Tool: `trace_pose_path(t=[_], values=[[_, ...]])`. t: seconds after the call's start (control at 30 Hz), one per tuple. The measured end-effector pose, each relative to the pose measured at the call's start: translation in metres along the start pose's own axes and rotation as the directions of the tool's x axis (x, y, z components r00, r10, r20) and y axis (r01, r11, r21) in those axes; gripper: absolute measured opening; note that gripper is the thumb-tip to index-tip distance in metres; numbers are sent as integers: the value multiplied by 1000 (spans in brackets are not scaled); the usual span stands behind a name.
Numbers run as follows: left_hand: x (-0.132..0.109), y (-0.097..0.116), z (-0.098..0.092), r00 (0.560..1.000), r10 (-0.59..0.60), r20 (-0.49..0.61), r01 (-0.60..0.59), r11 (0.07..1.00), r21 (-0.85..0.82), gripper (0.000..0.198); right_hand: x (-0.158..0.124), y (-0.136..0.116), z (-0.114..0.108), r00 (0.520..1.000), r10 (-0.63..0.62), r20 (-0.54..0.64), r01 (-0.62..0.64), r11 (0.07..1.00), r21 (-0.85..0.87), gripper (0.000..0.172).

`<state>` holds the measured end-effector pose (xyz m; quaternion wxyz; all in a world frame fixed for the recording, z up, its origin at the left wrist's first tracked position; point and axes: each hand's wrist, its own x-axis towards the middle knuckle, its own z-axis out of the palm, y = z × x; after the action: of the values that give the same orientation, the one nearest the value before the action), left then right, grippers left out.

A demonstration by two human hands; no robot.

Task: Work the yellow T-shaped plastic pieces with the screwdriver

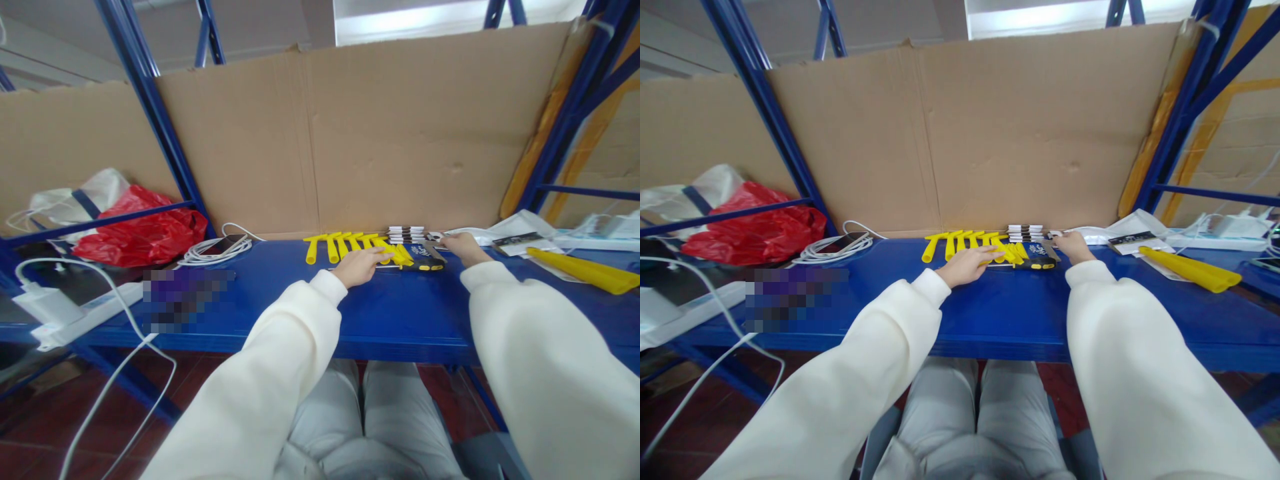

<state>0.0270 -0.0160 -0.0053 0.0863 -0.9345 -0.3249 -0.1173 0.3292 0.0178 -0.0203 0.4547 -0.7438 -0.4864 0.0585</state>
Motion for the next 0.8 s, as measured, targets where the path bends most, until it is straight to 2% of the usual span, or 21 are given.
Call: trace_pose_path(t=[0.07, 0.1, 0.33, 0.47, 0.57, 0.67, 0.73, 0.8], values=[[0, 0, 0, 1000, -3, -1, 3, 1000, 2, 61, 4, 7, -1, 993, 116, -10, -116, 991, -66, 4], [0, 0, 0, 1000, -5, -3, 5, 1000, 3, 61, 6, 9, -1, 989, 148, -11, -148, 985, -83, 7], [0, -1, 2, 1000, 9, -27, -9, 1000, -1, 62, 14, 22, 4, 988, 157, 13, -156, 986, -64, 22], [1, -2, 3, 999, 8, -35, -8, 1000, 7, 62, 13, 26, 3, 992, 121, -34, -125, 977, -174, 34], [1, -2, 3, 1000, 9, -27, -9, 1000, 0, 61, 7, 20, -1, 997, 35, -66, -53, 955, -291, 31], [1, -2, 2, 1000, 5, -18, -5, 1000, -8, 59, -1, 6, -1, 994, -101, 40, 108, 951, -291, 19], [0, -2, 1, 1000, -7, -15, 7, 1000, -10, 59, -6, -7, 2, 955, -252, 158, 281, 940, -196, 19], [0, -2, 1, 999, -25, -25, 25, 1000, -10, 60, -12, -17, 7, 877, -393, 277, 428, 901, -75, 22]])
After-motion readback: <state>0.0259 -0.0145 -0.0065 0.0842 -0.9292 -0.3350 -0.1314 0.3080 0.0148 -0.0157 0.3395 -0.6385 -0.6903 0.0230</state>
